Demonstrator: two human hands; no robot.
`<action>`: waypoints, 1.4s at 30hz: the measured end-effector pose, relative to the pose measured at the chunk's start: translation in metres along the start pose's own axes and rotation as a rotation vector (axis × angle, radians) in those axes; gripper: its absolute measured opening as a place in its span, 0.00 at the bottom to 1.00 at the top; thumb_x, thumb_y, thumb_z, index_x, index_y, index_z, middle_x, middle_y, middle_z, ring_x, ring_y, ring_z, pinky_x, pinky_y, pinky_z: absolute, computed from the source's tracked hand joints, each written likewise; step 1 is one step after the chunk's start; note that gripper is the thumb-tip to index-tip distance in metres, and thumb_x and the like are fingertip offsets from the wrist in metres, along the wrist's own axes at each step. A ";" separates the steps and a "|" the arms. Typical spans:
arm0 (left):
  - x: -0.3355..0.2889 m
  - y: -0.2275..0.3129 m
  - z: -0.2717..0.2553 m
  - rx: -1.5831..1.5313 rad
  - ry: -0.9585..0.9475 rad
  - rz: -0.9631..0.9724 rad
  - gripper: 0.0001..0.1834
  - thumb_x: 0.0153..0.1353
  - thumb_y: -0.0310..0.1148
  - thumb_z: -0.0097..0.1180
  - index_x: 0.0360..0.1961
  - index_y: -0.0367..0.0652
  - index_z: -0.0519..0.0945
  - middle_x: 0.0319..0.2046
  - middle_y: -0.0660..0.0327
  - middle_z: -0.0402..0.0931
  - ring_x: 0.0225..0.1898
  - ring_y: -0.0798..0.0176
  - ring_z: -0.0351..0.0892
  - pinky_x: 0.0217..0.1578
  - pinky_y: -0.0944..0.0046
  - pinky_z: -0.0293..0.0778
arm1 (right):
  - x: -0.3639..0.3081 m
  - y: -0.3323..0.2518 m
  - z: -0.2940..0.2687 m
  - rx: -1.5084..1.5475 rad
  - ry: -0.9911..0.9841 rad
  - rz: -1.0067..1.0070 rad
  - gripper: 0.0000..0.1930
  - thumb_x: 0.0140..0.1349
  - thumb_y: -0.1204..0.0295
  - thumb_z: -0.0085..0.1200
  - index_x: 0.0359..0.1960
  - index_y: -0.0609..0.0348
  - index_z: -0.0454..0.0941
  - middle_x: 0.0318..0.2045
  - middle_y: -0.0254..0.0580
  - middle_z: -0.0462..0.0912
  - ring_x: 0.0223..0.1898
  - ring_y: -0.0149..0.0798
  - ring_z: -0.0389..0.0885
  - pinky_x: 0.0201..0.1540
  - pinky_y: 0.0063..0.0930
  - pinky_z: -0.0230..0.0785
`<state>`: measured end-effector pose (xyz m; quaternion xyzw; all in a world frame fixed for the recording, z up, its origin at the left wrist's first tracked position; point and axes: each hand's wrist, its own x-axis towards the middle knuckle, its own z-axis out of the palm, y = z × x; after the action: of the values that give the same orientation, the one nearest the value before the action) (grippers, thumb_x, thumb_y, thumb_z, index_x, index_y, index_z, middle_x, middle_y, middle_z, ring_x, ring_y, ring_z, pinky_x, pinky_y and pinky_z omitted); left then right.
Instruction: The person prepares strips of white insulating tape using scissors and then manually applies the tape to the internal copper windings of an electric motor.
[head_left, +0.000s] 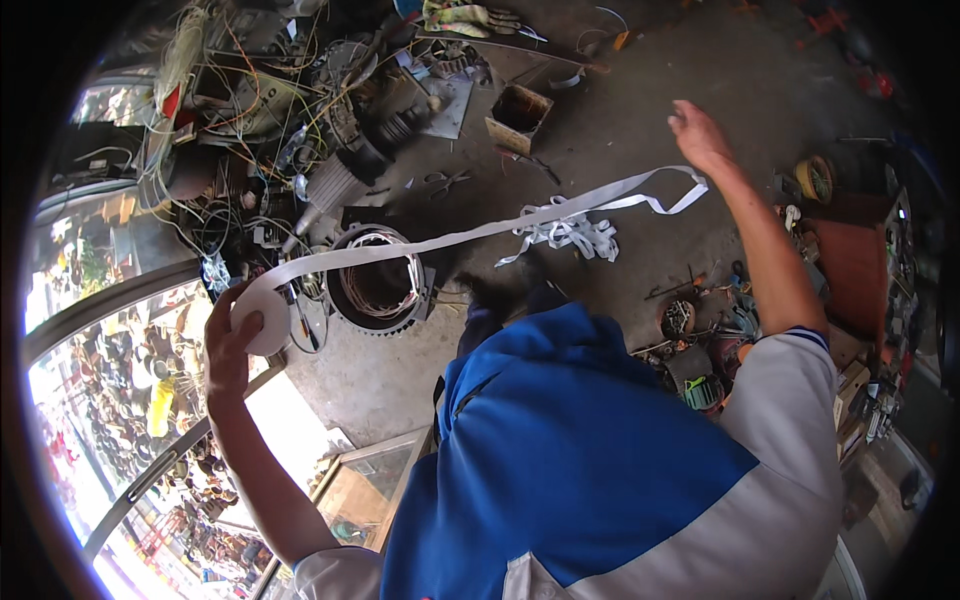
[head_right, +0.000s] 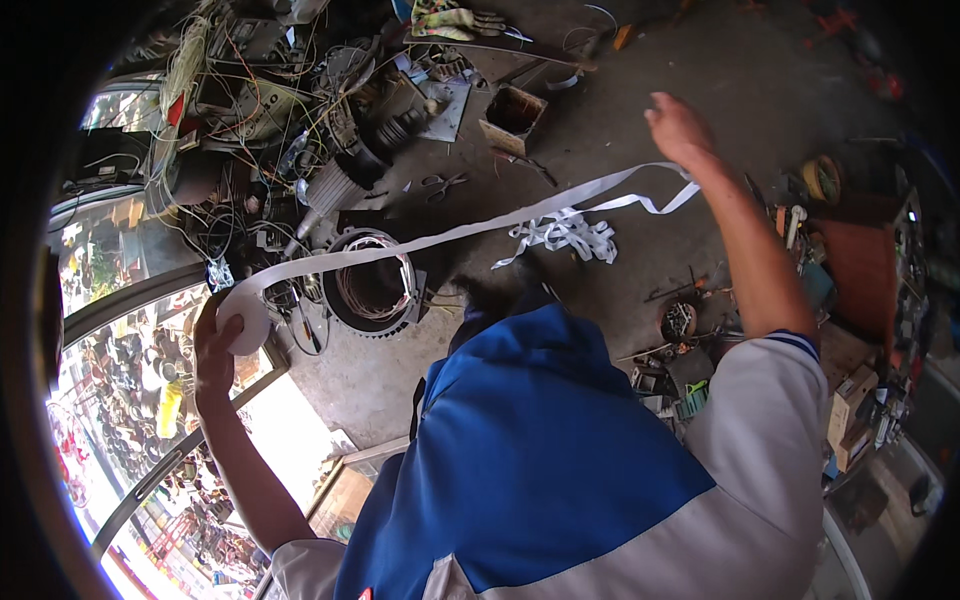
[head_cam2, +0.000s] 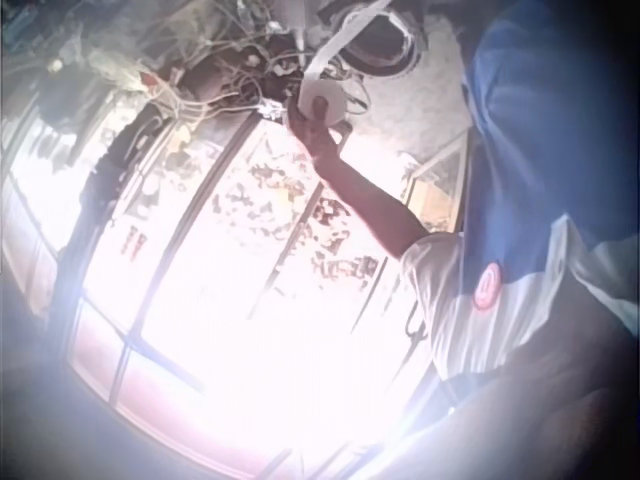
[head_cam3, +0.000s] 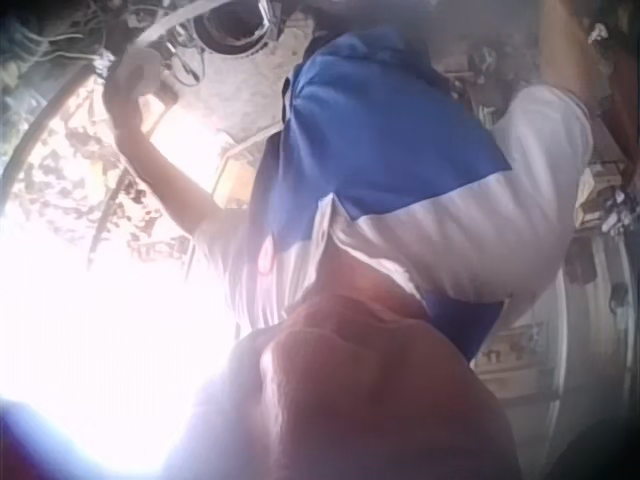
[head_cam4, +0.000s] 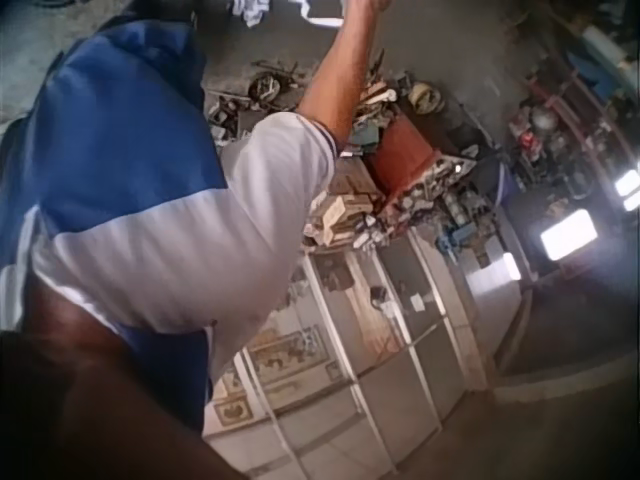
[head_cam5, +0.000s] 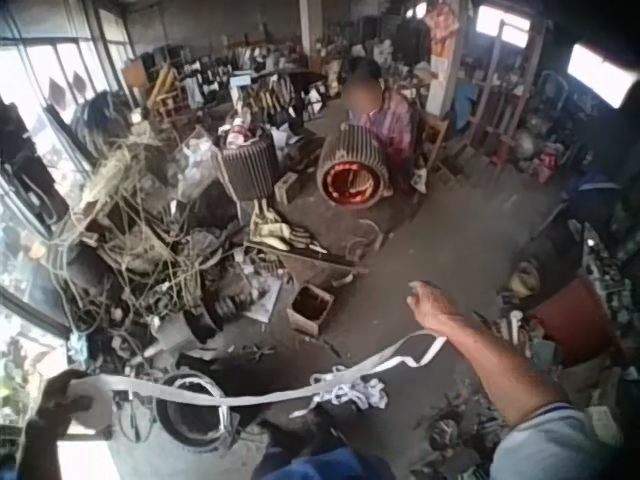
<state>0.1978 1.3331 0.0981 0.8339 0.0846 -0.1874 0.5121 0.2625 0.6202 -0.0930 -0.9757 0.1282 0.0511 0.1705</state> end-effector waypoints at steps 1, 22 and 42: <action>0.019 0.018 0.034 0.000 -0.072 0.042 0.37 0.55 0.39 0.72 0.63 0.33 0.74 0.48 0.55 0.82 0.47 0.61 0.82 0.51 0.60 0.77 | -0.012 -0.050 0.009 0.189 0.046 -0.191 0.23 0.71 0.64 0.53 0.64 0.58 0.73 0.59 0.55 0.80 0.61 0.54 0.79 0.63 0.44 0.72; 0.026 0.023 0.053 0.074 -0.186 -0.033 0.36 0.55 0.39 0.70 0.62 0.33 0.76 0.46 0.55 0.82 0.46 0.60 0.82 0.51 0.58 0.77 | -0.031 -0.104 0.012 0.257 -0.058 -0.350 0.26 0.68 0.64 0.57 0.66 0.59 0.71 0.59 0.57 0.79 0.59 0.55 0.79 0.61 0.45 0.73; 0.030 0.020 0.081 0.057 -0.304 -0.042 0.30 0.55 0.36 0.69 0.58 0.33 0.78 0.46 0.56 0.83 0.44 0.61 0.82 0.49 0.59 0.78 | -0.069 -0.173 0.021 0.410 -0.333 -0.496 0.25 0.67 0.66 0.56 0.64 0.59 0.72 0.58 0.59 0.80 0.57 0.57 0.80 0.61 0.45 0.73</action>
<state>0.2135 1.2507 0.0704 0.8083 0.0184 -0.3244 0.4910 0.2416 0.8003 -0.0473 -0.9009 -0.1342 0.1395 0.3885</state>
